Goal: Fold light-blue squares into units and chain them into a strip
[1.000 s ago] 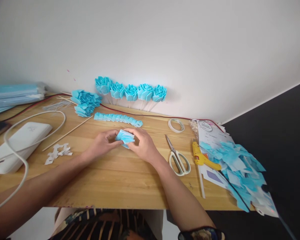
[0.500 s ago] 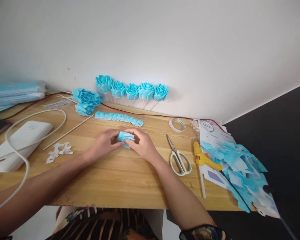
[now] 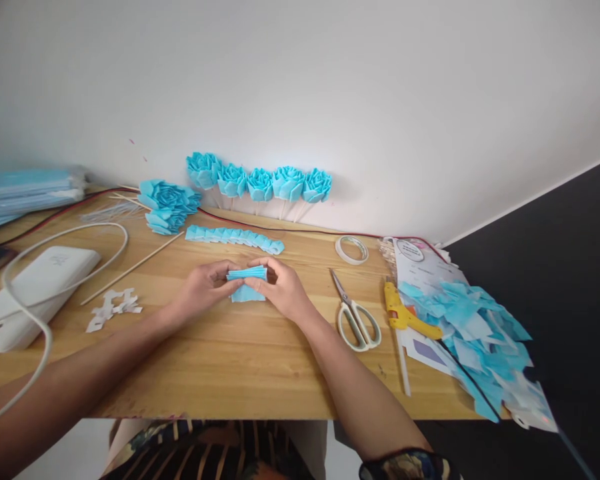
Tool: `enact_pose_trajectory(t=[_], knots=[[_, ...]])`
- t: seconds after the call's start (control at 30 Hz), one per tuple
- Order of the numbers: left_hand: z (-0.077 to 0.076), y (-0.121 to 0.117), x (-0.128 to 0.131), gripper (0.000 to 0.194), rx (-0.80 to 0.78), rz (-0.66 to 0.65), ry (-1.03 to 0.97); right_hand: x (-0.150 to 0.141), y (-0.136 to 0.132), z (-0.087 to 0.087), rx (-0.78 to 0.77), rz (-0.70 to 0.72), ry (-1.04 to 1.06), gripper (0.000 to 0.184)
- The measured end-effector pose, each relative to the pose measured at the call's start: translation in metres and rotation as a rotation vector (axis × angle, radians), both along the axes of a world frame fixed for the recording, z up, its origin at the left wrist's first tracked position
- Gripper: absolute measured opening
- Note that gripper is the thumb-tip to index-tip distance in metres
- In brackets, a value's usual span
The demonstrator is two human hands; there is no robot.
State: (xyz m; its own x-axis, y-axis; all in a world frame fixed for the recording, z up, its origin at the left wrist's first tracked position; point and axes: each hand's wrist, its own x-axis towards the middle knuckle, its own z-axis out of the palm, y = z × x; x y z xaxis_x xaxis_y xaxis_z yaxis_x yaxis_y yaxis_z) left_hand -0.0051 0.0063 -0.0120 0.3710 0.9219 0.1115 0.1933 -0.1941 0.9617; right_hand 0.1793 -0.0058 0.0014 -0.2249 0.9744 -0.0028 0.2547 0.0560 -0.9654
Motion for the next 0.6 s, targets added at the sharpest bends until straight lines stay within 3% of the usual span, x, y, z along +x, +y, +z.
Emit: enact_pose_trajectory(t=[0.07, 0.23, 0.6], knots=[[-0.0017, 0.0009, 0.0003, 0.019, -0.03, 0.006, -0.053, -0.0008, -0.0003, -0.0007, 0.049, -0.047, -0.037, 0.025], [-0.004, 0.0045, -0.0007, 0.036, -0.192, -0.104, -0.219, -0.0015, -0.0011, 0.0006, 0.12, -0.091, -0.05, 0.022], [0.0004, 0.0016, 0.0003, 0.029, -0.262, -0.126, -0.191, -0.0002, 0.0014, -0.0053, 0.029, -0.133, 0.057, 0.037]])
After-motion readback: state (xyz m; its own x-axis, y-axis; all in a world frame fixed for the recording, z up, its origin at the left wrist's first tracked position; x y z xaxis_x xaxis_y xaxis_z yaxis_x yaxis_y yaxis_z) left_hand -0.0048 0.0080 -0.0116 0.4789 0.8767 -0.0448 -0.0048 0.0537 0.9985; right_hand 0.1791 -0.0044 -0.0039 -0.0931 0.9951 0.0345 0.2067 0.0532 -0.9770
